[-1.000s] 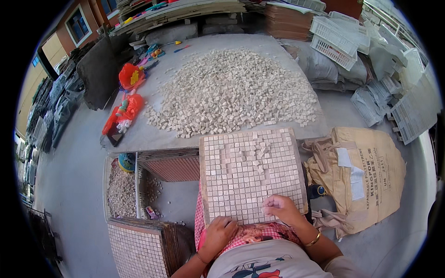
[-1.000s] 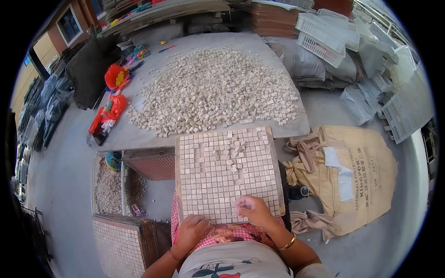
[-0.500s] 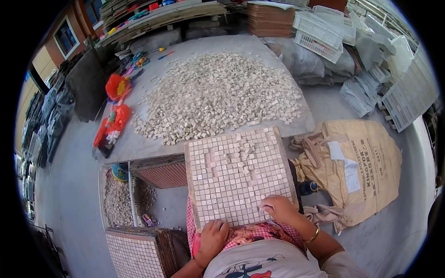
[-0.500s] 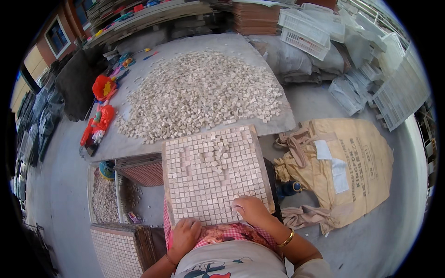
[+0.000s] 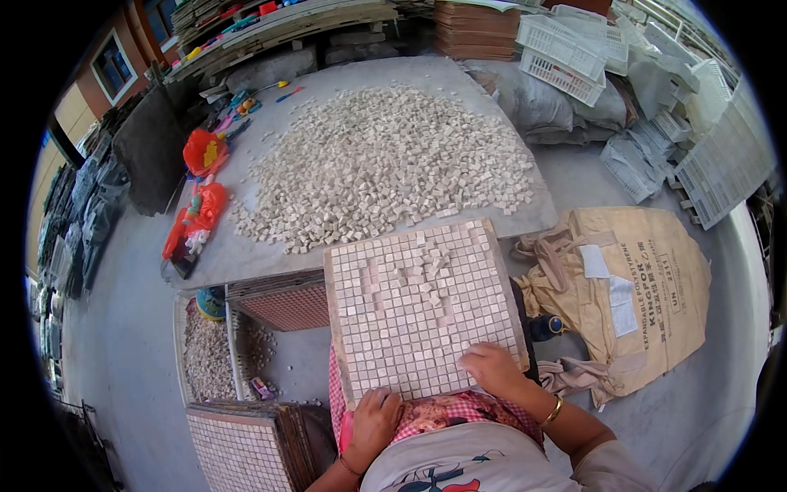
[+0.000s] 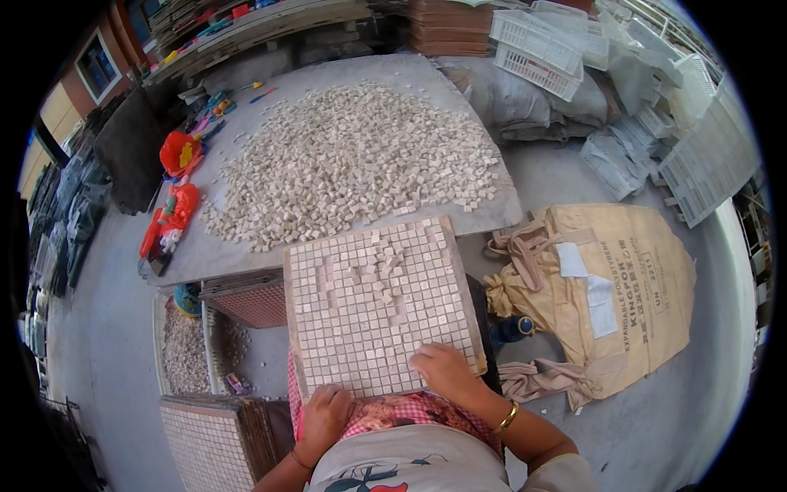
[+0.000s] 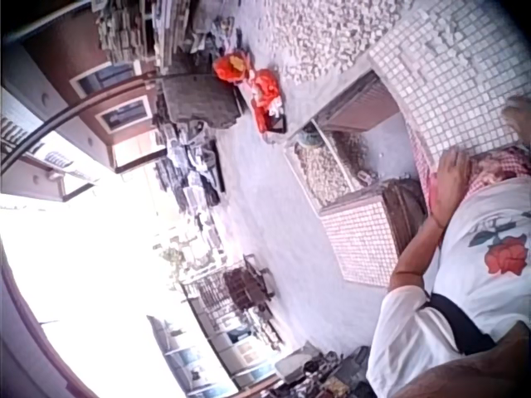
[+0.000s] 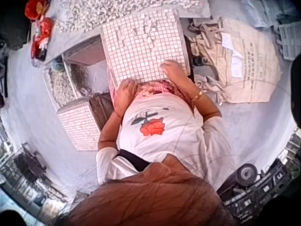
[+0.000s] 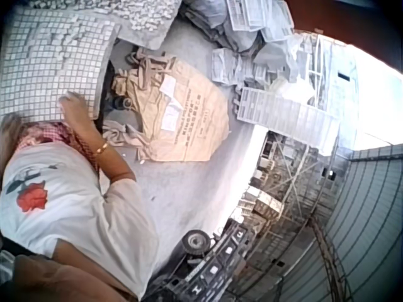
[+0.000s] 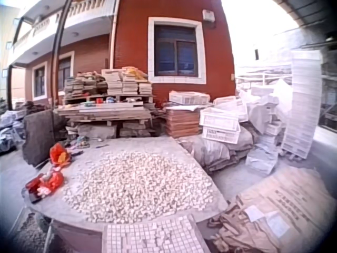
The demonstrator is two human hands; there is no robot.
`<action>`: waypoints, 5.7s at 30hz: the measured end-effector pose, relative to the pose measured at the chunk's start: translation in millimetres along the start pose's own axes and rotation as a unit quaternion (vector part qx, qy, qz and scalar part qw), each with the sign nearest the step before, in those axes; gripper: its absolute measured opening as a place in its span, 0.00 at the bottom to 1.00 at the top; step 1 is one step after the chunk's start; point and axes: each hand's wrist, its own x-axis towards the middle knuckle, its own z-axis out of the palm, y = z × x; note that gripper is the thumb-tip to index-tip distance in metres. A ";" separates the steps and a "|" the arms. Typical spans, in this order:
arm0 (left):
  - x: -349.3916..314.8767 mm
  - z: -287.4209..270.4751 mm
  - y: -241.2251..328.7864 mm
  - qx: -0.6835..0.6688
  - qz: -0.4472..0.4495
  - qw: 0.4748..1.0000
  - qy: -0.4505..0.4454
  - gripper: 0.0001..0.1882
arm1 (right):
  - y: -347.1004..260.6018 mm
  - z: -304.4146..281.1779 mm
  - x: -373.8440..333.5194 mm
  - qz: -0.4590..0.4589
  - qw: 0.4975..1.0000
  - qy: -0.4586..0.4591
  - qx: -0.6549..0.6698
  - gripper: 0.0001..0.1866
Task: The person sits on the floor and places small, white, cube-shaped pieces into the grid cells of a mesh tile sheet held on their lap. They pick the pieces from a large pile on a nearby table and carefully insert them into the empty slots of the mesh, filling the sheet progressively.
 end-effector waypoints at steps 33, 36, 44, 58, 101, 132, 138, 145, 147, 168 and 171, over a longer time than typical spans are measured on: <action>4.8 -5.1 8.3 -0.634 -0.360 0.679 -0.087 0.08 | -47.9 -3.6 39.0 0.069 0.975 -0.112 0.176 0.10; 0.0 -33.9 -18.3 -0.614 -0.392 0.685 -0.021 0.08 | -18.5 -14.5 62.5 0.133 0.983 -0.070 0.102 0.09; -65.9 -163.2 -228.7 -0.103 -0.345 0.854 0.376 0.13 | 19.5 -5.8 109.7 0.119 0.992 0.047 -0.019 0.09; -40.3 -87.2 -150.6 -0.196 -0.328 0.883 0.272 0.15 | -35.5 19.6 12.2 -0.064 0.988 -0.142 -0.025 0.07; 186.2 43.7 -18.2 -0.041 -0.038 0.994 0.098 0.10 | 59.4 -9.0 110.1 0.140 0.985 0.098 0.025 0.12; 149.9 45.1 -0.4 -0.089 0.021 0.996 0.009 0.12 | 33.5 -13.3 41.6 0.090 0.995 -0.028 0.045 0.05; 148.0 40.9 3.6 -0.064 0.046 0.997 0.003 0.08 | 37.5 -6.4 44.5 0.065 0.996 -0.056 0.031 0.04; 157.9 46.4 1.5 -0.054 0.012 0.998 -0.016 0.06 | 28.9 -18.2 46.4 0.122 0.988 0.029 0.086 0.05; 158.2 44.7 3.9 -0.040 0.002 0.999 -0.027 0.05 | 27.5 -19.6 47.1 0.114 0.987 0.043 0.103 0.05; 97.4 37.8 9.2 -0.044 0.012 0.998 -0.043 0.06 | 18.6 -8.7 44.5 0.083 0.991 0.010 0.107 0.05; 100.5 38.7 14.3 -0.055 0.006 0.998 -0.013 0.06 | 30.6 -20.1 54.3 0.102 0.991 0.032 0.087 0.06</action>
